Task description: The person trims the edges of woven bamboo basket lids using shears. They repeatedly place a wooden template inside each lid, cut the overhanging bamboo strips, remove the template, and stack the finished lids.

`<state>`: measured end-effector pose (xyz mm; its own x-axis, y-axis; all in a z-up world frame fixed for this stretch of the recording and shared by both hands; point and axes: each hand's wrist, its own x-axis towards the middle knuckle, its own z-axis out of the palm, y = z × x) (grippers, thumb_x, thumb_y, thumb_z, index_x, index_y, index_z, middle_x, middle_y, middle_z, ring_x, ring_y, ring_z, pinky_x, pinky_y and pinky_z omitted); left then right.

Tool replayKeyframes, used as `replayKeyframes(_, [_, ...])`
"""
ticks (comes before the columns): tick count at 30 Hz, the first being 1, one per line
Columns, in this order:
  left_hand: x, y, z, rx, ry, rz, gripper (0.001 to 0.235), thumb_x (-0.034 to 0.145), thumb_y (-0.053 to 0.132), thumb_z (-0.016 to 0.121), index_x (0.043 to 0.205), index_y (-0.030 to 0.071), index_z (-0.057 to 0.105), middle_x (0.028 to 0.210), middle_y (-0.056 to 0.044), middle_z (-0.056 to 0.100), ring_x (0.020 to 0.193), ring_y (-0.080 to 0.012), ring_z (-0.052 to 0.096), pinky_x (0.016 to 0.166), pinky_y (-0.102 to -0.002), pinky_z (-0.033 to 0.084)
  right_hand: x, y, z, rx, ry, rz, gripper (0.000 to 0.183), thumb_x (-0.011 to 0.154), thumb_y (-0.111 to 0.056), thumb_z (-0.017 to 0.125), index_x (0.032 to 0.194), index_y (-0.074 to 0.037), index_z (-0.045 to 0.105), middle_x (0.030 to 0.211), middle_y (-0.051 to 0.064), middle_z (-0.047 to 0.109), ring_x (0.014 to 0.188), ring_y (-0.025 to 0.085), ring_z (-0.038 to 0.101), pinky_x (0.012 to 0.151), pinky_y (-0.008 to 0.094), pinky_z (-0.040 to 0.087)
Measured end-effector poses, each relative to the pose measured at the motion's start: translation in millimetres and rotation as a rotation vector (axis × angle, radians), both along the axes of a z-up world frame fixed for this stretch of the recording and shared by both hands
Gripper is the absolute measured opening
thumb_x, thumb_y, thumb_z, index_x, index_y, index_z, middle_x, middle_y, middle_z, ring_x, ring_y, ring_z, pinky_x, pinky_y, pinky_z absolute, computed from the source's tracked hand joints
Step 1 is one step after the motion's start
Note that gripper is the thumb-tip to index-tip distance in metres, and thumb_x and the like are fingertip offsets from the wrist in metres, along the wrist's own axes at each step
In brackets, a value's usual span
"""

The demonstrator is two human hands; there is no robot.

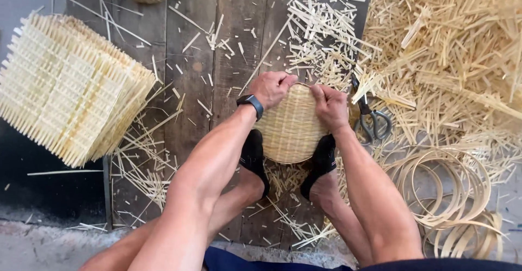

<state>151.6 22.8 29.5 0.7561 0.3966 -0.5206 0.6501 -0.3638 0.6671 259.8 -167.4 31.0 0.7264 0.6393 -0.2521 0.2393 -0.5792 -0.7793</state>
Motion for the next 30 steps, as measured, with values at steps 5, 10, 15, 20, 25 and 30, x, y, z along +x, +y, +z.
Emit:
replayKeyframes(5, [-8,-4,-43,-0.135,-0.133,0.104,0.045,0.093,0.056,0.058,0.103,0.019,0.081,0.094,-0.012,0.08,0.083,-0.027,0.075,0.076,-0.04,0.056,1,-14,-25,0.113,0.346,-0.065,0.037,0.109,-0.038,0.057,0.11,-0.007,0.078,0.083,0.006,0.072,0.074,0.012,0.06,0.069,0.031,0.05])
replayKeyframes(10, [-4,5,-39,-0.125,-0.238,0.044,0.047,0.087,0.058,0.073,0.109,0.018,0.082,0.106,-0.011,0.077,0.102,-0.0251,0.071,0.09,-0.034,0.053,39,-40,30,-0.04,-0.166,0.166,0.041,0.114,-0.029,0.04,0.13,-0.009,0.072,0.116,0.016,0.074,0.108,0.031,0.066,0.095,0.042,0.049])
replayKeyframes(15, [-27,-7,70,-0.098,-0.304,-0.064,0.051,0.068,0.043,0.09,0.11,0.016,0.078,0.103,-0.005,0.08,0.095,-0.0204,0.078,0.086,-0.031,0.059,76,-164,194,-0.576,-0.282,0.238,0.044,0.113,-0.042,0.051,0.11,-0.005,0.074,0.098,0.021,0.074,0.091,0.034,0.072,0.085,0.046,0.055])
replayKeyframes(20, [-83,-57,109,0.407,-0.813,-0.3,0.045,0.066,0.017,0.084,0.108,0.012,0.068,0.095,-0.009,0.064,0.091,-0.0308,0.064,0.078,-0.045,0.052,55,-255,172,-0.838,-0.17,0.067,0.036,0.103,-0.043,0.063,0.109,-0.012,0.08,0.09,0.018,0.078,0.081,0.031,0.076,0.08,0.044,0.058])
replayKeyframes(25, [-151,-105,41,0.734,-0.583,-0.655,0.032,0.077,0.016,0.08,0.106,0.015,0.066,0.112,-0.006,0.058,0.113,-0.0261,0.053,0.1,-0.042,0.042,44,-253,-4,-0.402,-0.162,0.003,0.037,0.087,-0.03,0.075,0.114,-0.005,0.073,0.103,0.017,0.075,0.096,0.031,0.072,0.09,0.043,0.056])
replayKeyframes(30, [-183,-99,43,0.602,-0.322,-0.531,0.044,0.056,0.032,0.084,0.094,0.016,0.068,0.115,-0.012,0.051,0.12,-0.0343,0.045,0.11,-0.052,0.033,33,-222,-66,-0.39,-0.521,0.029,0.071,0.074,-0.023,0.082,0.136,0.002,0.056,0.123,0.028,0.06,0.113,0.045,0.057,0.094,0.05,0.047])
